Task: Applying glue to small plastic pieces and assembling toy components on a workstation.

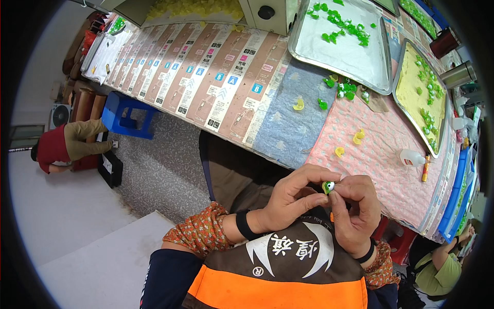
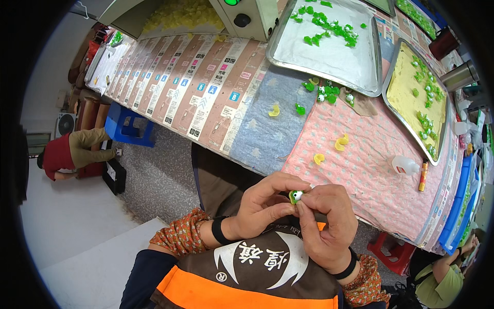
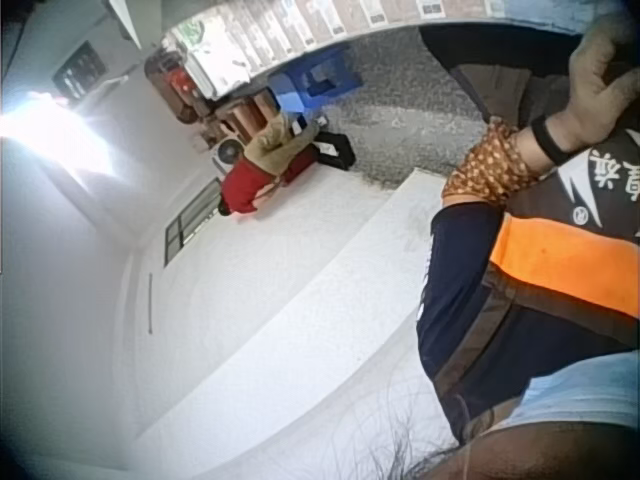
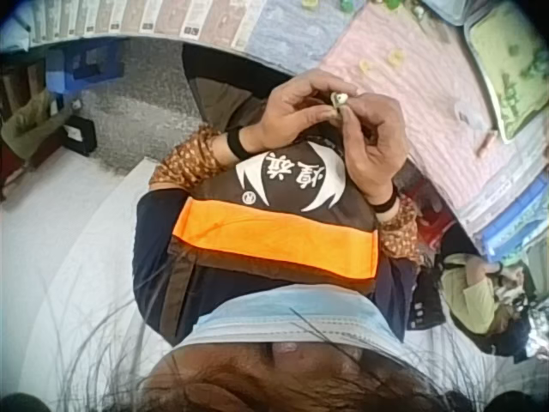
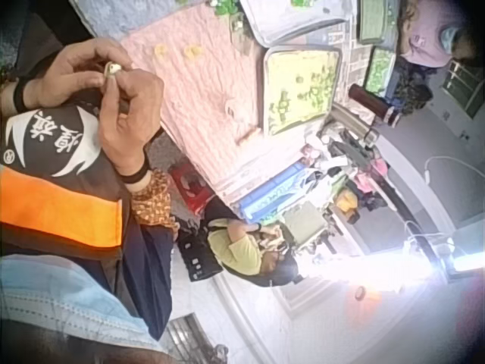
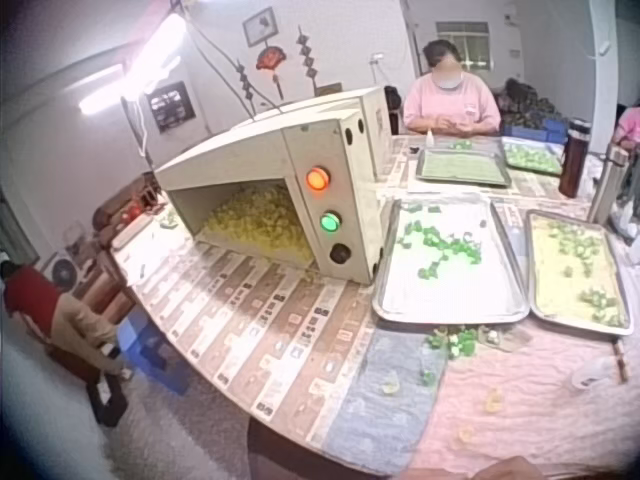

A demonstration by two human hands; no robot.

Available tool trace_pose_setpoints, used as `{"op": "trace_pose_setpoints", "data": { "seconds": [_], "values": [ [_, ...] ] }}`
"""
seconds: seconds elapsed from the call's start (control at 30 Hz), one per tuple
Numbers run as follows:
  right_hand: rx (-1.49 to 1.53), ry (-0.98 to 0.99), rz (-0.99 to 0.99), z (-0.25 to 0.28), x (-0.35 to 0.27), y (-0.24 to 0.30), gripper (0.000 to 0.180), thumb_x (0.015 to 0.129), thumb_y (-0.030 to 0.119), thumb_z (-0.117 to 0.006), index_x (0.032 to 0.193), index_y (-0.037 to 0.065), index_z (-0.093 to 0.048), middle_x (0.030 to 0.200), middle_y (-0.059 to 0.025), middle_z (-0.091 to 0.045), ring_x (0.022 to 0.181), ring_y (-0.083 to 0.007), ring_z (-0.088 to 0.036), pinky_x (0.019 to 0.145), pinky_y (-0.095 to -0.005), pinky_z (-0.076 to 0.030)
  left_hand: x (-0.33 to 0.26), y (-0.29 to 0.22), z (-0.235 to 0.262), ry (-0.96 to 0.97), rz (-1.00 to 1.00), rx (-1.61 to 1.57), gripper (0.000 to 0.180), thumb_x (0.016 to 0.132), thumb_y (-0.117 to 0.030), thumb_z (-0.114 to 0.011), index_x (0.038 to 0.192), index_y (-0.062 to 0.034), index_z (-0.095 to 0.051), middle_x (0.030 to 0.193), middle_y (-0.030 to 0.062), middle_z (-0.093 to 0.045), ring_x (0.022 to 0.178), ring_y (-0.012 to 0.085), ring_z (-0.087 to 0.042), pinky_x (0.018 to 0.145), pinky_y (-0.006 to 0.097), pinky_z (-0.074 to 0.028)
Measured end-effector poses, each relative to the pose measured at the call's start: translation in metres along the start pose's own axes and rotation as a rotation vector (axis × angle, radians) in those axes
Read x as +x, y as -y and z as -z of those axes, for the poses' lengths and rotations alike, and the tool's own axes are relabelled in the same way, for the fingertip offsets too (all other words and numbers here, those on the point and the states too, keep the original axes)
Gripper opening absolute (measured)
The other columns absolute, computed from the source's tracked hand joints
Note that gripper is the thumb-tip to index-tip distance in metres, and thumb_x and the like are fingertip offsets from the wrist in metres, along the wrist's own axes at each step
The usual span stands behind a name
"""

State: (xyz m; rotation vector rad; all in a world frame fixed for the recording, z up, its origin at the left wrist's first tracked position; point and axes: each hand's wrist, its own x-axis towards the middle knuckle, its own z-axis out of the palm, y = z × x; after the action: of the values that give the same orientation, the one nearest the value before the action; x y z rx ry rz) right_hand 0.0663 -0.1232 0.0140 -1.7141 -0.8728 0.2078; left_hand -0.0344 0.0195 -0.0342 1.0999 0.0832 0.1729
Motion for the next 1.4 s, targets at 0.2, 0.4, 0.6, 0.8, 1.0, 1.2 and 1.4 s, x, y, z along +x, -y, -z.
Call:
{"op": "trace_pose_setpoints", "data": {
  "seconds": [0.2,0.4,0.6,0.8,1.0,1.2,1.4],
  "values": [
    [0.044,-0.043,-0.061,-0.002,-0.003,-0.006,0.020,0.081,-0.013,-0.068,0.097,-0.001,-0.063,0.093,-0.0141,-0.062,0.079,-0.0183,-0.063,0.069,-0.0269,-0.051,0.002,0.001,-0.007,0.011,-0.018,0.073,0.055,0.102,-0.011,-0.056,0.151,0.0019,-0.036,0.149,0.0204,-0.045,0.128,0.0232,-0.055,0.098,0.033,-0.054],
    [0.074,-0.044,-0.129,-0.002,-0.004,-0.005,0.017,0.084,-0.012,-0.067,0.097,-0.001,-0.063,0.094,-0.0133,-0.062,0.080,-0.0169,-0.063,0.069,-0.0259,-0.051,0.002,-0.003,-0.012,-0.060,0.066,-0.162,0.048,0.106,-0.010,-0.046,0.151,0.0017,-0.036,0.146,0.0220,-0.049,0.130,0.0245,-0.055,0.099,0.034,-0.054],
    [0.081,-0.021,-0.150,-0.002,-0.003,-0.004,0.017,0.084,-0.011,-0.067,0.096,-0.001,-0.063,0.093,-0.0131,-0.062,0.079,-0.0162,-0.063,0.069,-0.0255,-0.050,0.002,-0.002,-0.011,-0.102,0.058,-0.237,0.037,0.104,-0.006,-0.048,0.140,0.0019,-0.043,0.143,0.0224,-0.051,0.127,0.0228,-0.057,0.097,0.034,-0.055],
    [0.076,-0.007,-0.120,-0.004,-0.003,-0.007,0.017,0.083,-0.011,-0.068,0.095,-0.001,-0.062,0.092,-0.0127,-0.061,0.078,-0.0161,-0.063,0.068,-0.0252,-0.050,0.002,0.002,-0.010,-0.127,0.031,-0.258,0.027,0.102,-0.002,-0.051,0.128,-0.0016,-0.043,0.138,0.0240,-0.054,0.122,0.0216,-0.059,0.095,0.033,-0.056],
    [0.076,0.002,-0.126,-0.004,-0.002,-0.006,0.016,0.084,-0.011,-0.067,0.095,-0.001,-0.061,0.092,-0.0119,-0.060,0.077,-0.0147,-0.062,0.067,-0.0242,-0.051,0.002,0.003,-0.010,-0.143,0.039,-0.254,0.023,0.102,-0.002,-0.050,0.125,-0.0025,-0.044,0.137,0.0242,-0.055,0.121,0.0198,-0.059,0.093,0.032,-0.056],
    [0.280,-0.020,-0.284,-0.007,-0.006,-0.006,0.014,0.089,-0.011,-0.063,0.099,-0.002,-0.059,0.096,-0.0101,-0.059,0.078,-0.0105,-0.063,0.069,-0.0220,-0.052,0.000,0.005,-0.009,-0.151,0.037,-0.206,0.022,0.103,-0.004,-0.050,0.124,-0.0017,-0.044,0.135,0.0237,-0.056,0.116,0.0185,-0.061,0.090,0.031,-0.058],
    [0.387,0.011,-0.334,-0.003,-0.008,-0.008,0.012,0.091,-0.011,-0.061,0.100,-0.004,-0.057,0.099,-0.0096,-0.058,0.078,-0.0099,-0.064,0.069,-0.0217,-0.053,0.001,0.007,-0.009,-0.178,0.075,-0.191,0.021,0.104,-0.007,-0.050,0.122,0.0001,-0.045,0.130,0.0226,-0.058,0.107,0.0182,-0.065,0.083,0.031,-0.061]
  ]
}}
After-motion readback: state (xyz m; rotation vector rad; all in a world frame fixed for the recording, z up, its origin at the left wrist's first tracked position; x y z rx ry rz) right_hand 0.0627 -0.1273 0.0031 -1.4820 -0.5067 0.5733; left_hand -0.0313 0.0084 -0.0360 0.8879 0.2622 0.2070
